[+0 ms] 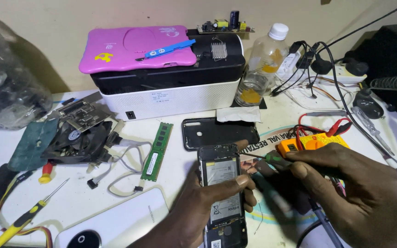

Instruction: The person uses a screwdriver to remove screws from the back of a disassembled smartphone. They then detach the back cover, separate the internal components, and reassemble the device by placing the back cover back on and securing it. Finally, they connect a charging cable to the phone.

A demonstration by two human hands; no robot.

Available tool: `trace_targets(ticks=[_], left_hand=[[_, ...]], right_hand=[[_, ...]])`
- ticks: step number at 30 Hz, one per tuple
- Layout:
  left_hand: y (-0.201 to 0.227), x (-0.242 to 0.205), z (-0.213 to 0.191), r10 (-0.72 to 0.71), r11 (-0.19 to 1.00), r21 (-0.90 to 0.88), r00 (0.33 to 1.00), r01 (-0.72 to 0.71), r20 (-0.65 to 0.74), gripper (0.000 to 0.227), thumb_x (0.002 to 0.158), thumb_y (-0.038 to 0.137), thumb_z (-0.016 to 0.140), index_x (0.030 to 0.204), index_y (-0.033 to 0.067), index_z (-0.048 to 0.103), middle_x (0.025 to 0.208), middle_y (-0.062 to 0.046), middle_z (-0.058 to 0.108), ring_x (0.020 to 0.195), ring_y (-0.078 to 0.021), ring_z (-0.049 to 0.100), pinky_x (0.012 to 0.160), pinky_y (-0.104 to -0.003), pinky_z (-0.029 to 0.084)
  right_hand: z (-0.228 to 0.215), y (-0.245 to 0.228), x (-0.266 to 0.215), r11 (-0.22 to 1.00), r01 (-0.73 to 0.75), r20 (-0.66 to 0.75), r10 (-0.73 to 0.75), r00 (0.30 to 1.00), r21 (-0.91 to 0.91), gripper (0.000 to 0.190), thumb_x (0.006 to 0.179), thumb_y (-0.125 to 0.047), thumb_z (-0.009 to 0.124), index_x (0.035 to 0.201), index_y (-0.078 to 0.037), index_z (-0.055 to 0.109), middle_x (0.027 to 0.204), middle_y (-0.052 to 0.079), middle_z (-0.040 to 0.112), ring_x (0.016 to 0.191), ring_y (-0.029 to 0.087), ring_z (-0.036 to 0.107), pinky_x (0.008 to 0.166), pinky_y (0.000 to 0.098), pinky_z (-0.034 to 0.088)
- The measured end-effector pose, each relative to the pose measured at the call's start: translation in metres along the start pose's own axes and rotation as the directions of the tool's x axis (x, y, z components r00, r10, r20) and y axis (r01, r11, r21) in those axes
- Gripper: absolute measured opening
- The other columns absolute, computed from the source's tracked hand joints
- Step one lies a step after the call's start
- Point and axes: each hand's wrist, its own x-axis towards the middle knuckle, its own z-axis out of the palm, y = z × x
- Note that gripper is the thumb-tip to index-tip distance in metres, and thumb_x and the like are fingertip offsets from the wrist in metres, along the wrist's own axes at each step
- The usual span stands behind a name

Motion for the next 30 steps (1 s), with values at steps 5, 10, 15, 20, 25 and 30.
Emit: trace_targets(ticks=[5, 10, 15, 20, 25, 30], left_hand=[[0.004, -0.001, 0.003, -0.041, 0.996, 0.07, 0.996, 0.046, -0.075, 0.079, 0.071, 0.008, 0.076, 0.148, 0.0034, 0.062, 0.078, -0.018, 0.074, 0.063, -0.0259, 0.071, 0.062, -0.036, 0.059], [0.003, 0.0, 0.002, -0.048, 0.993, 0.103, 0.994, 0.058, -0.097, 0.076, 0.07, 0.008, 0.075, 0.145, 0.0026, 0.066, 0.075, -0.021, 0.075, 0.064, -0.0284, 0.073, 0.065, -0.039, 0.061], [0.009, -0.002, 0.007, -0.123, 0.984, 0.111, 0.983, 0.138, -0.133, 0.043, 0.072, 0.006, 0.076, 0.111, -0.0105, 0.075, 0.071, -0.026, 0.071, 0.059, -0.0317, 0.066, 0.061, -0.038, 0.056], [0.002, 0.0, 0.0, -0.026, 0.989, 0.148, 1.0, 0.027, -0.01, 0.078, 0.073, 0.011, 0.077, 0.148, 0.0028, 0.061, 0.069, -0.018, 0.071, 0.06, -0.0235, 0.069, 0.062, -0.035, 0.059], [0.013, -0.008, 0.007, 0.017, 0.926, 0.372, 0.993, -0.059, 0.113, 0.075, 0.076, 0.017, 0.074, 0.147, 0.0002, 0.056, 0.077, -0.009, 0.072, 0.063, -0.0227, 0.071, 0.066, -0.037, 0.062], [0.007, -0.005, 0.005, -0.04, 0.961, 0.274, 0.999, 0.03, 0.031, 0.072, 0.072, 0.003, 0.077, 0.142, 0.0006, 0.061, 0.075, -0.016, 0.067, 0.065, -0.0281, 0.07, 0.061, -0.037, 0.065]], right_hand=[[0.001, 0.001, -0.001, 1.0, 0.009, -0.007, -0.009, 1.0, 0.027, 0.017, 0.087, -0.012, 0.069, 0.1, -0.005, 0.078, 0.098, 0.006, 0.081, 0.083, 0.014, 0.078, 0.079, 0.0251, 0.058], [0.004, 0.002, -0.001, 0.998, 0.035, -0.014, -0.034, 0.999, 0.051, 0.018, 0.087, -0.01, 0.069, 0.101, -0.003, 0.077, 0.099, 0.008, 0.081, 0.083, 0.014, 0.078, 0.08, 0.025, 0.058], [0.006, 0.005, -0.002, 0.995, 0.053, -0.016, -0.052, 0.999, 0.084, 0.016, 0.086, -0.008, 0.07, 0.099, -0.002, 0.077, 0.095, 0.008, 0.08, 0.079, 0.015, 0.077, 0.075, 0.0239, 0.057], [0.003, 0.002, -0.001, 0.998, 0.039, 0.01, -0.04, 0.999, 0.056, 0.018, 0.087, -0.01, 0.069, 0.101, -0.004, 0.077, 0.097, 0.007, 0.081, 0.081, 0.015, 0.077, 0.078, 0.025, 0.057], [-0.01, 0.001, 0.012, 0.987, 0.136, 0.077, -0.143, 0.987, 0.08, 0.021, 0.084, -0.011, 0.069, 0.102, -0.002, 0.075, 0.093, 0.009, 0.079, 0.08, 0.02, 0.076, 0.075, 0.0285, 0.058], [-0.02, 0.038, 0.02, 0.91, 0.134, 0.449, 0.062, 0.891, -0.392, 0.029, 0.098, -0.051, 0.052, 0.091, -0.023, 0.055, 0.08, -0.001, 0.057, 0.06, 0.023, 0.064, 0.054, 0.0439, 0.048]])
